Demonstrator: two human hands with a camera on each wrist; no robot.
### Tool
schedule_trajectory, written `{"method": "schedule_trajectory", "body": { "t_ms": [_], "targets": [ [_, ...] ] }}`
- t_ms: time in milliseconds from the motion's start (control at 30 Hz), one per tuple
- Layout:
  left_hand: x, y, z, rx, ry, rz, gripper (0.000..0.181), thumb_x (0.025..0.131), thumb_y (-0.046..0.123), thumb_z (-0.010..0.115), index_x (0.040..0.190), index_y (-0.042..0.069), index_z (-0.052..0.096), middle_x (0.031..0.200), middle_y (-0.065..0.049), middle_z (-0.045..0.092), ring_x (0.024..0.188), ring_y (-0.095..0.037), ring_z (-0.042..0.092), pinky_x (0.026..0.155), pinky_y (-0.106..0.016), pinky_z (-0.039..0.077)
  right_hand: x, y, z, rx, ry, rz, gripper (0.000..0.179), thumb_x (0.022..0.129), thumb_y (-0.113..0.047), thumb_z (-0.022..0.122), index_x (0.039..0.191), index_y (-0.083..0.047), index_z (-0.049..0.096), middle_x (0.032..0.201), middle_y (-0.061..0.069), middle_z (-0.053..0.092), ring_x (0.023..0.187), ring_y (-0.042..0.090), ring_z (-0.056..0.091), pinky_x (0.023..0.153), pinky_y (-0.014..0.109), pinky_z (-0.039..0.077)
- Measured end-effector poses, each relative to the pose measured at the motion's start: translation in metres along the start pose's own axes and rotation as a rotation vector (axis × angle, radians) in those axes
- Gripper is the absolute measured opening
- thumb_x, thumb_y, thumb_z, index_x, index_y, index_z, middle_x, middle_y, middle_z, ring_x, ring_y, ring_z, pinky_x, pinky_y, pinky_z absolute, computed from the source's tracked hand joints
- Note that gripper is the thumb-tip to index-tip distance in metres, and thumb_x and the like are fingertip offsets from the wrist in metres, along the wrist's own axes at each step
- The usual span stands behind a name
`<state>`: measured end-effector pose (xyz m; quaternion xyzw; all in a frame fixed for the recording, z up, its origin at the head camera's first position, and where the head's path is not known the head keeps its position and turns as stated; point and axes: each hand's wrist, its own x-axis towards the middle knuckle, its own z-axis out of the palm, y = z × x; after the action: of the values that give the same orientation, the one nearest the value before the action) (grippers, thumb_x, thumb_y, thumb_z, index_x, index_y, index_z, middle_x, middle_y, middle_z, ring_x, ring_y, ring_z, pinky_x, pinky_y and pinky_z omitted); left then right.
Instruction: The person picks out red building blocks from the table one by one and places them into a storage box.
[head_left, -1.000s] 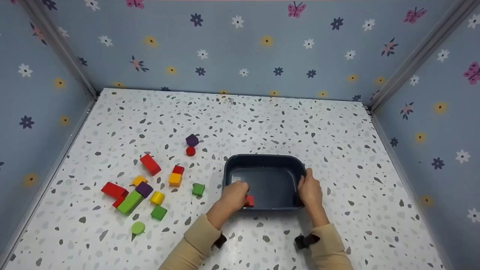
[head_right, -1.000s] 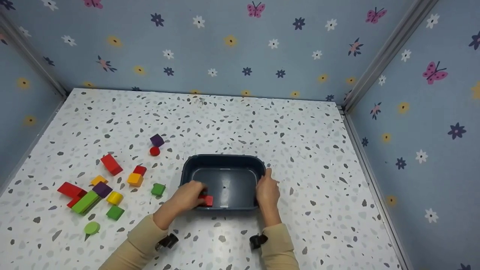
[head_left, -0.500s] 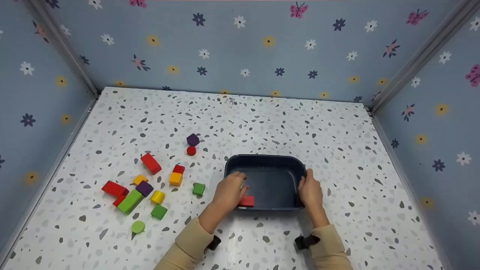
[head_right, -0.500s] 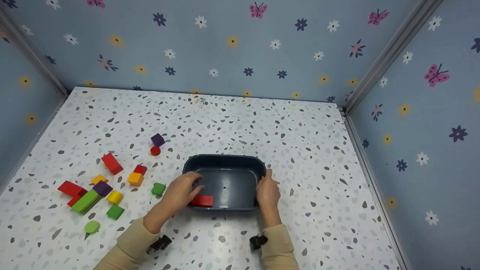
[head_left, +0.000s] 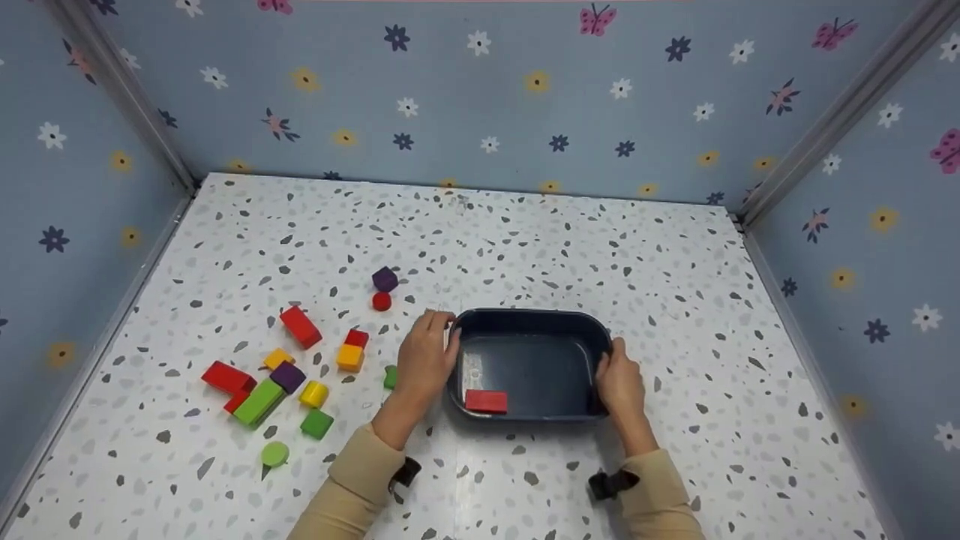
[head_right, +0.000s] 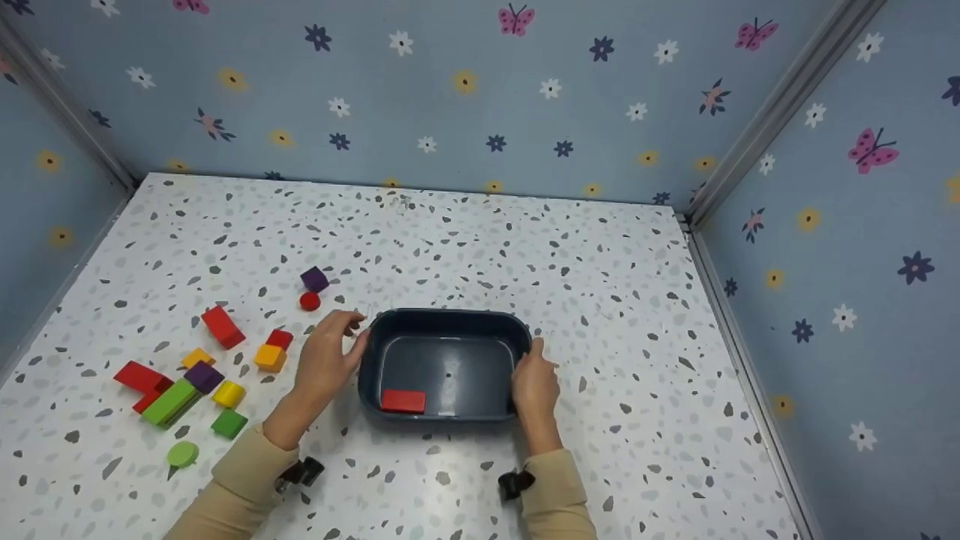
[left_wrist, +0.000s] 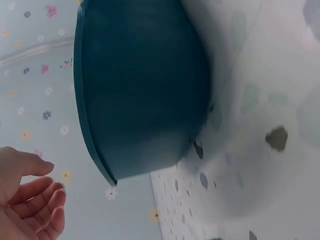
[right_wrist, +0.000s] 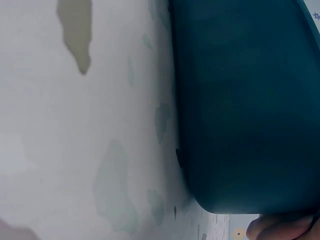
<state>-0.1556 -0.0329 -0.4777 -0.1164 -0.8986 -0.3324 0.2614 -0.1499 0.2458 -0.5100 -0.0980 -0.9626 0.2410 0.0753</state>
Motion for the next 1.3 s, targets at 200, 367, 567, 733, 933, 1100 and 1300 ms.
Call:
{"method": "schedule_trajectory", "body": {
  "t_ms": [200,367,567,733,933,1100,1300],
  "targets": [
    [0.006,-0.02,0.001,0.072,-0.024,-0.116,0.027,0.075,0.007,0.068,0.096,-0.002,0.054,0.089,-0.013,0.053,0.083,-0.027,0.052,0.072,-0.037,0.045,0.0,-0.001,0.001,-0.003,0.002,0.0,0.013,0.089,-0.009,0.043,0.098,-0.001,0.041,0.075,0.028,0.057,0.064,0.043,0.056,0.047,0.05,0.039],
    [0.011,-0.035,0.004,0.099,-0.083,-0.246,0.039,0.076,0.009,0.068,0.106,-0.004,0.048,0.1,-0.017,0.047,0.092,-0.03,0.047,0.079,-0.038,0.043,0.0,0.0,0.002,-0.021,0.017,-0.008,0.014,0.089,-0.009,0.043,0.1,-0.001,0.041,0.071,0.027,0.057,0.06,0.041,0.056,0.045,0.048,0.04],
    [0.016,-0.051,0.006,0.122,-0.091,-0.325,0.05,0.075,0.01,0.069,0.113,-0.008,0.043,0.108,-0.022,0.042,0.099,-0.034,0.043,0.08,-0.043,0.041,0.001,0.001,0.004,-0.031,0.027,-0.009,0.014,0.089,-0.009,0.045,0.099,-0.001,0.042,0.071,0.027,0.057,0.06,0.041,0.056,0.045,0.048,0.04],
    [0.023,-0.061,0.007,0.131,-0.173,-0.435,0.058,0.079,0.016,0.066,0.121,-0.01,0.035,0.118,-0.026,0.036,0.105,-0.035,0.039,0.086,-0.043,0.04,0.001,0.0,0.003,-0.024,0.02,0.006,0.015,0.089,-0.009,0.045,0.1,-0.001,0.041,0.072,0.029,0.057,0.062,0.043,0.056,0.047,0.05,0.04],
    [0.035,-0.072,0.009,0.125,-0.239,-0.55,0.062,0.081,0.018,0.064,0.123,-0.011,0.031,0.119,-0.027,0.034,0.105,-0.036,0.039,0.091,-0.041,0.038,0.001,0.0,0.002,-0.025,0.023,0.009,0.016,0.088,-0.009,0.045,0.101,-0.001,0.041,0.073,0.029,0.057,0.062,0.044,0.056,0.046,0.051,0.04],
    [0.042,-0.082,0.011,0.129,-0.25,-0.61,0.061,0.081,0.018,0.064,0.122,-0.013,0.031,0.117,-0.028,0.035,0.104,-0.037,0.04,0.09,-0.043,0.039,0.001,0.0,0.003,-0.025,0.034,-0.001,0.017,0.088,-0.009,0.045,0.102,0.0,0.042,0.073,0.029,0.057,0.062,0.044,0.056,0.047,0.051,0.04],
    [0.045,-0.093,0.014,0.133,-0.261,-0.679,0.058,0.081,0.019,0.063,0.118,-0.014,0.032,0.114,-0.029,0.036,0.103,-0.039,0.042,0.09,-0.045,0.038,0.0,0.002,0.003,-0.024,0.051,-0.018,0.017,0.088,-0.009,0.045,0.102,0.0,0.041,0.071,0.03,0.057,0.06,0.044,0.056,0.046,0.051,0.04]
  ]
}}
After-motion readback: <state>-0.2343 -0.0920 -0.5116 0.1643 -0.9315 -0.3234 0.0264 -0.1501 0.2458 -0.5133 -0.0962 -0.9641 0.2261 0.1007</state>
